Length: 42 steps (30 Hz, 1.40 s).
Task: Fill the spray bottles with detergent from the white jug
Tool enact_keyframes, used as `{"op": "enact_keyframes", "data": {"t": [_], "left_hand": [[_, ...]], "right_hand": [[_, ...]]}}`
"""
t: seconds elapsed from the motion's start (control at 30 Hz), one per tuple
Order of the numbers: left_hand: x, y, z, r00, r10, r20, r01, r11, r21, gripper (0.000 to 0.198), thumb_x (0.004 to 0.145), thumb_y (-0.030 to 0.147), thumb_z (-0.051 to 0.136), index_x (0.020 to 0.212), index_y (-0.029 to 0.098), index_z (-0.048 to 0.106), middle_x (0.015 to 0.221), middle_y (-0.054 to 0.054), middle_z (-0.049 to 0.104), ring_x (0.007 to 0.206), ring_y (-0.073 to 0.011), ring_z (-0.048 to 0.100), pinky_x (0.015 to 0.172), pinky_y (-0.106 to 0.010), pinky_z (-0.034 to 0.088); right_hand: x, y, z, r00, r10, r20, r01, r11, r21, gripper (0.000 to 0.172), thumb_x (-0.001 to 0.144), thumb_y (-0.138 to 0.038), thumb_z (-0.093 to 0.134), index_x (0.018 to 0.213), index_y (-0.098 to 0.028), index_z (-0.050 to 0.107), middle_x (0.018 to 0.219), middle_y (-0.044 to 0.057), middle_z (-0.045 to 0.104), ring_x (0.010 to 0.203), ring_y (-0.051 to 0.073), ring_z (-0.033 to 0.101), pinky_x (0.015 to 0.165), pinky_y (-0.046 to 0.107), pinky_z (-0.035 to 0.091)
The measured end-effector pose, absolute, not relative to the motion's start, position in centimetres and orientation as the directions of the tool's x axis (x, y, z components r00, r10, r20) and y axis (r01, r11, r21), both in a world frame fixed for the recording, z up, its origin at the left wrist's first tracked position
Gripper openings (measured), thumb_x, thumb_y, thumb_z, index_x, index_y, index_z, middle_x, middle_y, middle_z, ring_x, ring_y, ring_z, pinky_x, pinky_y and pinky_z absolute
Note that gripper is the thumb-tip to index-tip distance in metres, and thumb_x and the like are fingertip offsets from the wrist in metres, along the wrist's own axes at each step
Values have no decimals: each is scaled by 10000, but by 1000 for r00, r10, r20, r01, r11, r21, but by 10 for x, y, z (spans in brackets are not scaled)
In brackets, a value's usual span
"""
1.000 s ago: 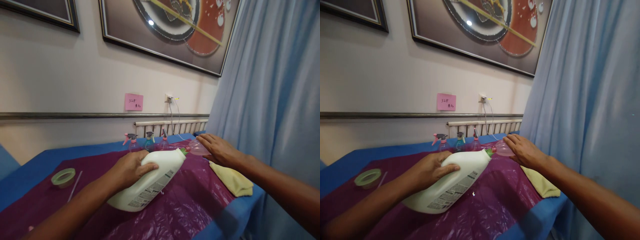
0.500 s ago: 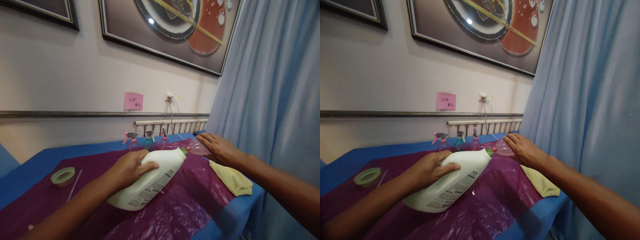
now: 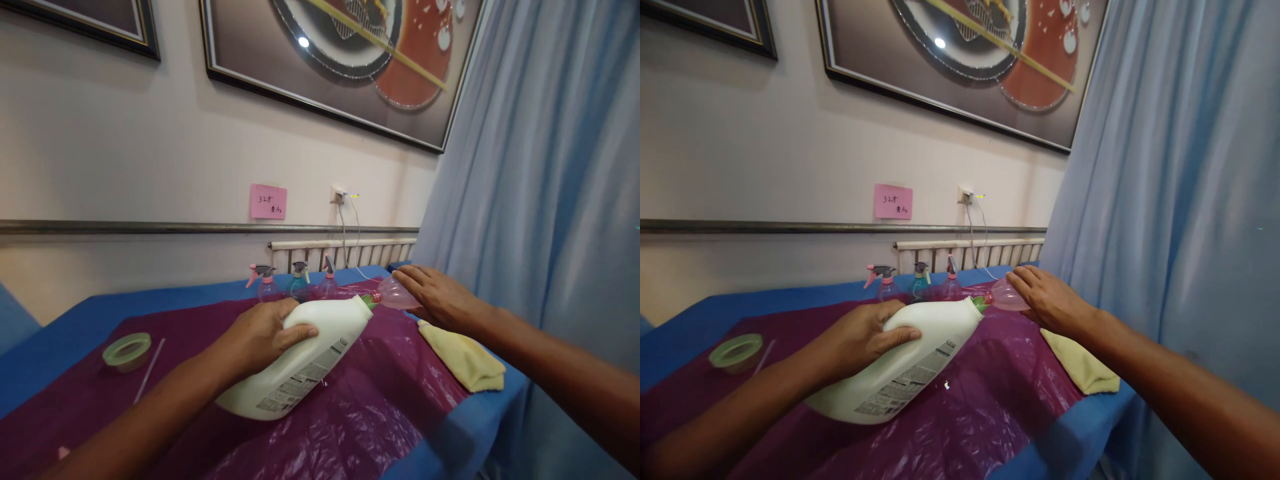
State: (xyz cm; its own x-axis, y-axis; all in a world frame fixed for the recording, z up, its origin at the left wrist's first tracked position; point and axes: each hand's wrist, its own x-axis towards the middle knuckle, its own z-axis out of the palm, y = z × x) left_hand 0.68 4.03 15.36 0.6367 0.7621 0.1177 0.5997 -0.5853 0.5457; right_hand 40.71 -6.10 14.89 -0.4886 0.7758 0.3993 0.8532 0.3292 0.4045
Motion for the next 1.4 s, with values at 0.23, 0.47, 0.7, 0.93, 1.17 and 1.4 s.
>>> {"op": "enact_keyframes", "data": {"t": [0.23,0.47,0.7,0.93,1.17,1.4], "left_hand": [[6,40,154,633,767,100,613,-576,540,520,908,750,640,965,238,706,962,-48,795,869,-273,722,698,-336,403],[7,39,154,628,771,107,621,-579,529,509,905,737,638,963,237,715,971,-57,798,882,-276,716,702,-341,409],[7,38,154,625,772,112,619,-579,530,510,893,737,645,949,235,714,968,-67,799,876,-279,717,697,-342,409],[7,39,154,623,774,117,619,-579,531,501,894,732,643,944,237,709,935,-51,789,857,-269,715,692,-334,405],[8,38,155,626,771,115,622,-583,524,494,899,723,638,962,239,712,975,-65,800,896,-290,729,700,-340,414],[8,40,154,625,773,108,632,-582,512,490,902,728,643,956,246,709,973,-55,799,883,-287,733,703,-341,420]], "right_hand": [[407,-61,150,-484,787,383,849,317,423,686,1013,-279,711,1621,-126,433,1543,246,614,1396,413,604,1162,599,553],[406,-61,153,-492,784,378,841,317,438,709,1007,-289,735,1628,-135,428,1536,242,623,1402,410,604,1178,587,548],[407,-60,153,-497,779,382,841,325,432,744,996,-262,731,1657,-135,411,1542,248,624,1402,410,606,1171,596,544],[408,-59,153,-491,785,378,847,330,417,764,996,-261,729,1673,-159,391,1553,236,619,1419,402,600,1175,587,542],[408,-58,153,-495,787,369,838,319,444,725,1001,-285,736,1641,-132,432,1549,248,621,1424,405,601,1184,576,538],[408,-59,154,-490,792,365,844,326,425,754,1000,-256,723,1675,-147,406,1555,250,624,1423,407,599,1171,593,546]]}}
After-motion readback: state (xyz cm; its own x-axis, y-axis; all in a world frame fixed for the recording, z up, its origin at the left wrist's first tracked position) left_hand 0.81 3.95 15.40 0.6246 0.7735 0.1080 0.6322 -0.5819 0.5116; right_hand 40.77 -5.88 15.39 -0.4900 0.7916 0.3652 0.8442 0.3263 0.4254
